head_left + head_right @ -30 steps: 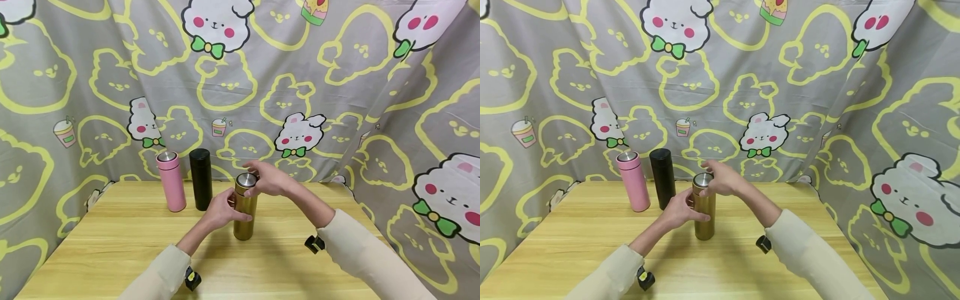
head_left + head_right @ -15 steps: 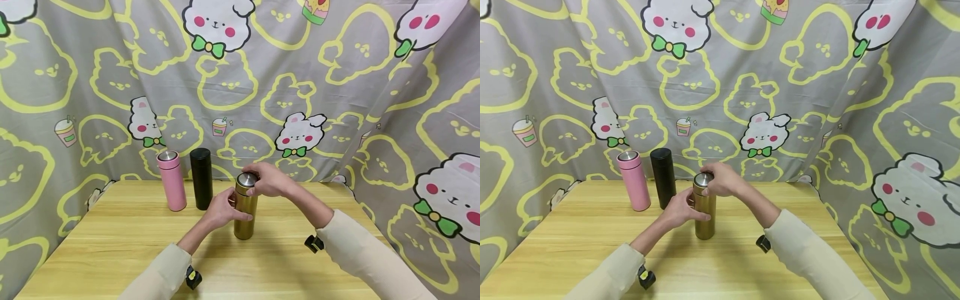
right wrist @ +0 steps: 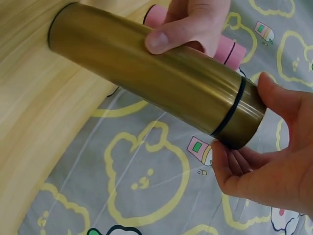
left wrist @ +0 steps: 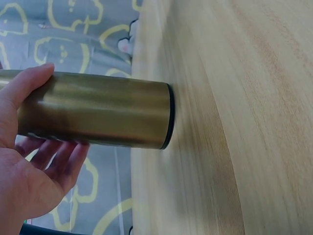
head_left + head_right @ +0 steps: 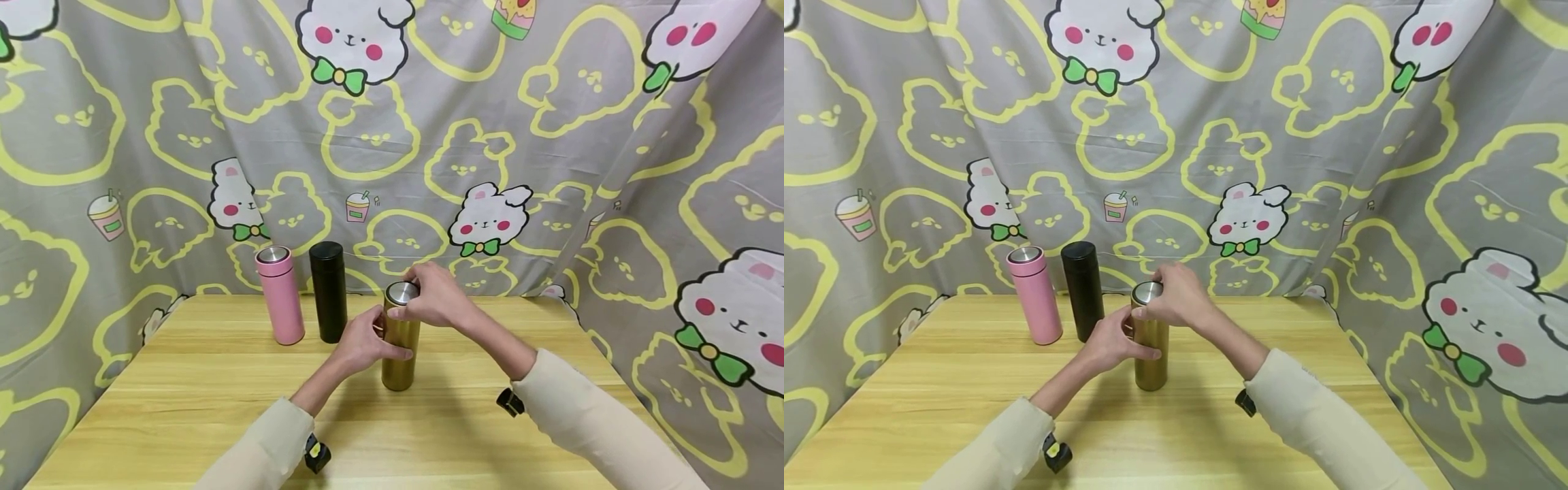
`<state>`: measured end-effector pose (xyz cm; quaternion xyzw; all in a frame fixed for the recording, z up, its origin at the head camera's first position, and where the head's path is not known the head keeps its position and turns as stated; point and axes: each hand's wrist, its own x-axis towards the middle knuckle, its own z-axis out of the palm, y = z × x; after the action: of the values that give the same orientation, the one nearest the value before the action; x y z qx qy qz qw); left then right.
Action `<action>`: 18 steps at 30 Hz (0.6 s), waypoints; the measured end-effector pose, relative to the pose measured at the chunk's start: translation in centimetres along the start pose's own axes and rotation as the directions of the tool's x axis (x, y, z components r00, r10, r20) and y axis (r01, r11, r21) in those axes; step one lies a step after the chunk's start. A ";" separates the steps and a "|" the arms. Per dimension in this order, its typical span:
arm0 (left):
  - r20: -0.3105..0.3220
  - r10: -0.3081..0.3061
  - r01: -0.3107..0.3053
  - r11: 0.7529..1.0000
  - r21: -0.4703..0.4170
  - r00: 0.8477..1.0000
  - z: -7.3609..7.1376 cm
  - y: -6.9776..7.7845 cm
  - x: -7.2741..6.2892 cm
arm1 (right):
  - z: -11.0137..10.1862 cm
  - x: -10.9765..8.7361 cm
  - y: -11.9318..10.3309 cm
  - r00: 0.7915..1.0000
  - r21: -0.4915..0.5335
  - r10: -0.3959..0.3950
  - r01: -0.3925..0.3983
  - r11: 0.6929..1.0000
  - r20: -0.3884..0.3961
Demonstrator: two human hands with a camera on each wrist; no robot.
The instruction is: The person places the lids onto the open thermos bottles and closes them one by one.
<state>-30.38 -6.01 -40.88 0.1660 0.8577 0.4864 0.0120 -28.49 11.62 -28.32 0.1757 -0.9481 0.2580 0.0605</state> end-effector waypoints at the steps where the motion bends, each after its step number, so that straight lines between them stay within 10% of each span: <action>1: -0.002 -0.001 0.001 1.000 -0.001 1.000 0.0 0.0 0.0 | 0.1 0.0 0.0 1.000 0.000 0.006 -0.006 1.000 -0.014; 18: 0.016 0.011 -0.011 1.000 -0.023 1.000 -0.1 0.0 0.0 | -0.4 0.2 0.0 0.998 -0.013 -0.005 0.006 1.000 0.061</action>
<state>-30.41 -6.08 -40.82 0.1744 0.8512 0.4947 0.0182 -28.69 11.73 -27.88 0.1857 -0.9507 0.2461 0.0336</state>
